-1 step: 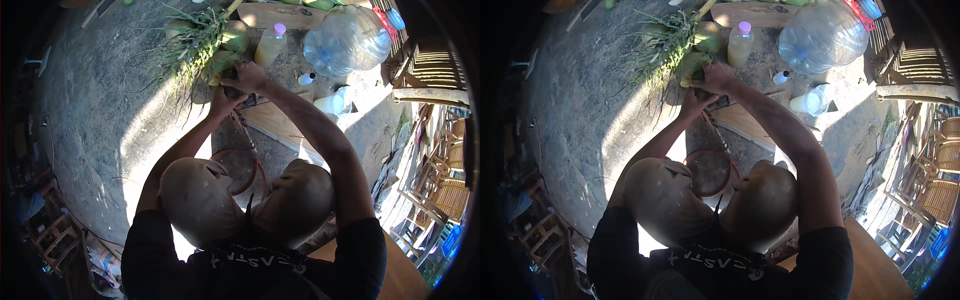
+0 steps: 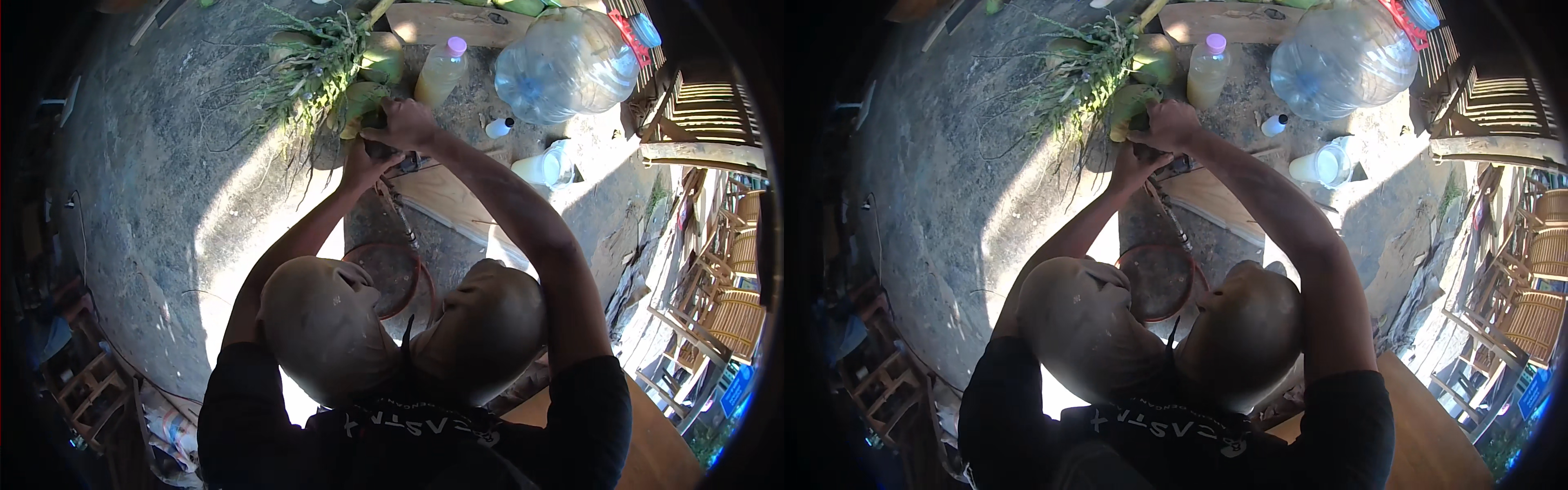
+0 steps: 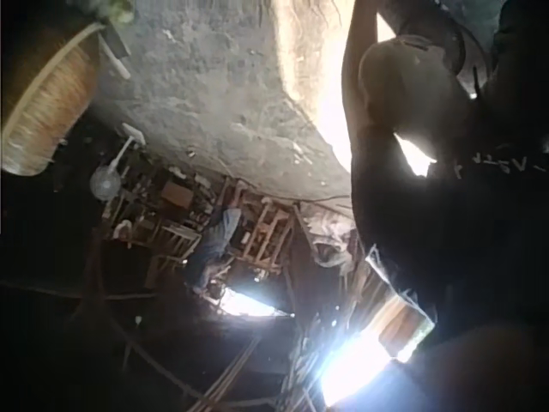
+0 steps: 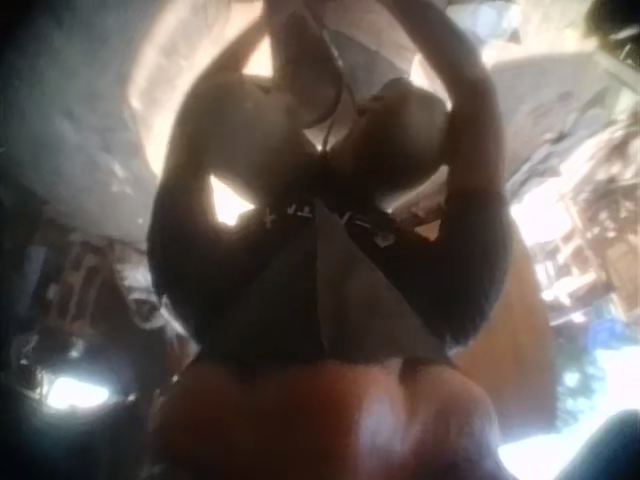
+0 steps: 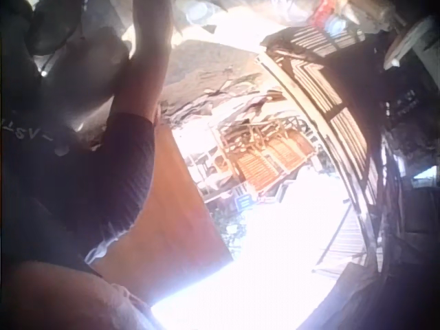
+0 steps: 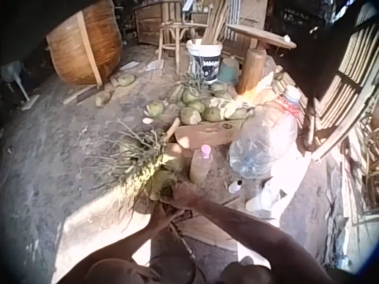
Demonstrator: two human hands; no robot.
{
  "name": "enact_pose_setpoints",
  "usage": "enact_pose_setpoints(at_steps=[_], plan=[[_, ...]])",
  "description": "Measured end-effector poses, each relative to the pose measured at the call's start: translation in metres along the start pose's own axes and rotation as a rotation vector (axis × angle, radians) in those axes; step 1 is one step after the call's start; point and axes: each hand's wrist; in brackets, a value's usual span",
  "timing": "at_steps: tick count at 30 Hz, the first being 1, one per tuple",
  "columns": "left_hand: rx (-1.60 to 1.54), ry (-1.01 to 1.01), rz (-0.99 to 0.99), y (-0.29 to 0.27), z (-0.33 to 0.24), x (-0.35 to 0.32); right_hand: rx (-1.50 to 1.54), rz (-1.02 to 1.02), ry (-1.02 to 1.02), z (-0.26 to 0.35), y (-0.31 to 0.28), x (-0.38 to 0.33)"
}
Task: The person pours liquid from multiple bottles into a plastic cup, stirs the mixture with a small stick, and then applies the liquid to a wooden board and a circular wooden piece using a small cloth.
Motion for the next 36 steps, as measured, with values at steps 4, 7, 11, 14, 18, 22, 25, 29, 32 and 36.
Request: enact_pose_setpoints(at_steps=[4, 7, 11, 14, 18, 22, 25, 29, 32, 36], plan=[[-0.214, 0.093, 0.015, 0.001, 0.007, -0.005, 0.038, -0.152, -0.066, 0.006, -0.009, -0.018], [-0.020, 0.186, -0.049, -0.007, -0.037, -0.032, 0.128, -0.273, -0.080, 0.028, -0.039, -0.059], [0.017, 0.258, -0.056, -0.004, -0.084, -0.055, 0.069, -0.485, -0.227, 0.024, -0.059, -0.093], [-0.077, 0.208, 0.084, 0.004, -0.100, -0.069, 0.142, -0.540, -0.273, 0.022, -0.078, -0.117], [-0.100, 0.305, 0.257, 0.001, -0.102, -0.083, 0.498, -0.729, -0.114, 0.014, -0.095, -0.174], [0.022, 0.439, 0.269, 0.002, -0.121, -0.078, 0.245, -0.724, 0.112, -0.009, -0.030, -0.247], [0.097, 0.469, 0.274, 0.011, -0.136, -0.073, 0.120, -0.478, 0.197, -0.027, 0.048, -0.274], [0.052, 0.443, 0.344, 0.026, -0.143, -0.060, -0.152, -0.558, 0.114, -0.053, 0.103, -0.276], [0.126, 0.382, 0.357, 0.019, -0.147, -0.053, 0.010, -0.673, 0.306, -0.041, 0.094, -0.288], [0.074, 0.383, 0.382, 0.031, -0.151, -0.048, 0.240, -1.073, 0.723, -0.071, 0.077, -0.310]])
Point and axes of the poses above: each hand's wrist, its own x-axis towards the middle knuckle, its own y-axis out of the palm, z = x × y, and after that the axes turned 15 degrees about -y, right-handed
